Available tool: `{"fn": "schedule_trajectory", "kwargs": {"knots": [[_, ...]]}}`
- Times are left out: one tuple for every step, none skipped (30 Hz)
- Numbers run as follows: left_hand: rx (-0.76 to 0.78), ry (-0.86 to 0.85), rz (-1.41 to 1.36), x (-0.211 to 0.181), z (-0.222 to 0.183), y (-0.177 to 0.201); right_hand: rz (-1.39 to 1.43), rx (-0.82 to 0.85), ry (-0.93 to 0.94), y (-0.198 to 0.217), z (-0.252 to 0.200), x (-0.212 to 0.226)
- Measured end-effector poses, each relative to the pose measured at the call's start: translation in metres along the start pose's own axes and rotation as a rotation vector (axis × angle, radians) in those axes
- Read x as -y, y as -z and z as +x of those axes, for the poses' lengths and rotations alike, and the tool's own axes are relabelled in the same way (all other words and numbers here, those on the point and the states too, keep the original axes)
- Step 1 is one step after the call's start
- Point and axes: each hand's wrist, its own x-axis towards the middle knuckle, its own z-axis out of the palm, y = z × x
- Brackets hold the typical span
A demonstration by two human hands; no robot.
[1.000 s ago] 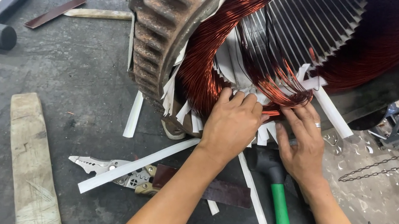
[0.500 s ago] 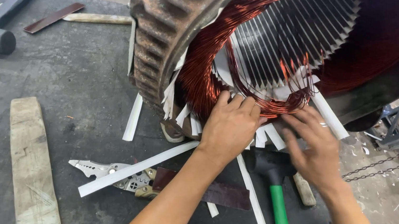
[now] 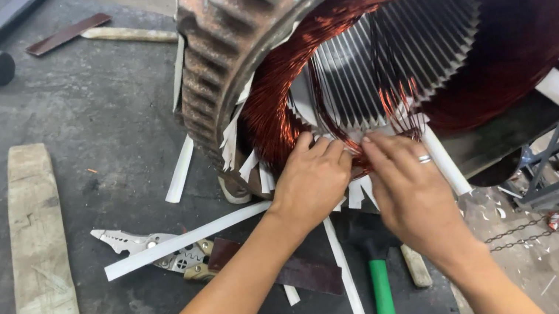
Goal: Inserting insulation wedges into the slots of an electric motor stator during a repair process.
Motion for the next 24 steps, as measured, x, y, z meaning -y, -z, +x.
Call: {"fn": "schedule_trajectory", "kwargs": {"knots": [[0.008, 0.011, -0.006, 0.0, -0.001, 0.0, -0.102, 0.006, 0.002, -0.005, -0.002, 0.0], [0.016, 0.023, -0.012, 0.0, -0.002, -0.001, -0.204, 0.012, 0.003, -0.011, -0.004, 0.0], [0.014, 0.025, -0.01, 0.0, -0.002, 0.002, -0.204, 0.012, 0.006, -0.017, -0.008, -0.002], [0.006, 0.026, -0.011, 0.001, -0.002, 0.003, -0.266, 0.019, -0.035, -0.024, -0.011, -0.004], [-0.001, 0.026, -0.018, -0.001, -0.002, 0.004, -0.331, 0.028, -0.082, -0.029, -0.017, -0.007], [-0.001, 0.025, -0.023, -0.003, -0.003, 0.007, -0.334, 0.03, -0.085, -0.033, -0.02, -0.008], [0.008, 0.032, -0.023, -0.003, -0.003, 0.009, -0.346, 0.035, -0.102, -0.037, -0.022, -0.009], [0.016, 0.04, -0.023, -0.004, -0.002, 0.011, -0.358, 0.04, -0.12, -0.041, -0.023, -0.011], [0.014, 0.038, -0.02, -0.003, 0.0, 0.015, -0.359, 0.036, -0.118, -0.039, -0.02, -0.009], [0.024, 0.047, -0.02, -0.002, 0.002, 0.018, -0.353, 0.048, -0.137, -0.037, -0.018, -0.006], [0.035, 0.057, -0.024, -0.003, 0.003, 0.021, -0.348, 0.063, -0.158, -0.035, -0.017, -0.003], [0.035, 0.057, -0.024, -0.003, 0.002, 0.02, -0.349, 0.064, -0.158, -0.038, -0.023, -0.012], [0.05, 0.073, -0.01, -0.003, 0.002, 0.019, -0.279, 0.056, -0.155, -0.04, -0.03, -0.02], [0.065, 0.09, 0.004, -0.003, 0.001, 0.018, -0.208, 0.047, -0.151, -0.042, -0.036, -0.028], [0.066, 0.09, 0.006, -0.002, 0.001, 0.017, -0.206, 0.047, -0.15, -0.04, -0.037, -0.03], [0.082, 0.085, 0.01, -0.002, 0.001, 0.016, -0.183, 0.075, -0.162, -0.038, -0.037, -0.032], [0.099, 0.079, 0.01, -0.002, 0.0, 0.014, -0.161, 0.104, -0.176, -0.035, -0.038, -0.034], [0.101, 0.079, 0.009, -0.004, -0.001, 0.014, -0.16, 0.105, -0.178, -0.039, -0.038, -0.03], [0.074, 0.085, 0.015, -0.004, -0.001, 0.014, -0.245, 0.14, -0.177, -0.042, -0.036, -0.028], [0.047, 0.092, 0.02, -0.005, 0.0, 0.013, -0.331, 0.176, -0.176, -0.045, -0.033, -0.026], [0.043, 0.088, 0.02, -0.008, 0.001, 0.016, -0.335, 0.173, -0.177, -0.043, -0.026, -0.019], [0.04, 0.106, 0.029, -0.01, 0.002, 0.018, -0.371, 0.187, -0.167, -0.042, -0.018, -0.012], [0.04, 0.124, 0.038, -0.013, 0.002, 0.021, -0.404, 0.202, -0.16, -0.042, -0.011, -0.004], [0.039, 0.121, 0.036, -0.013, 0.008, 0.028, -0.407, 0.2, -0.163, -0.045, -0.008, -0.006]]}}
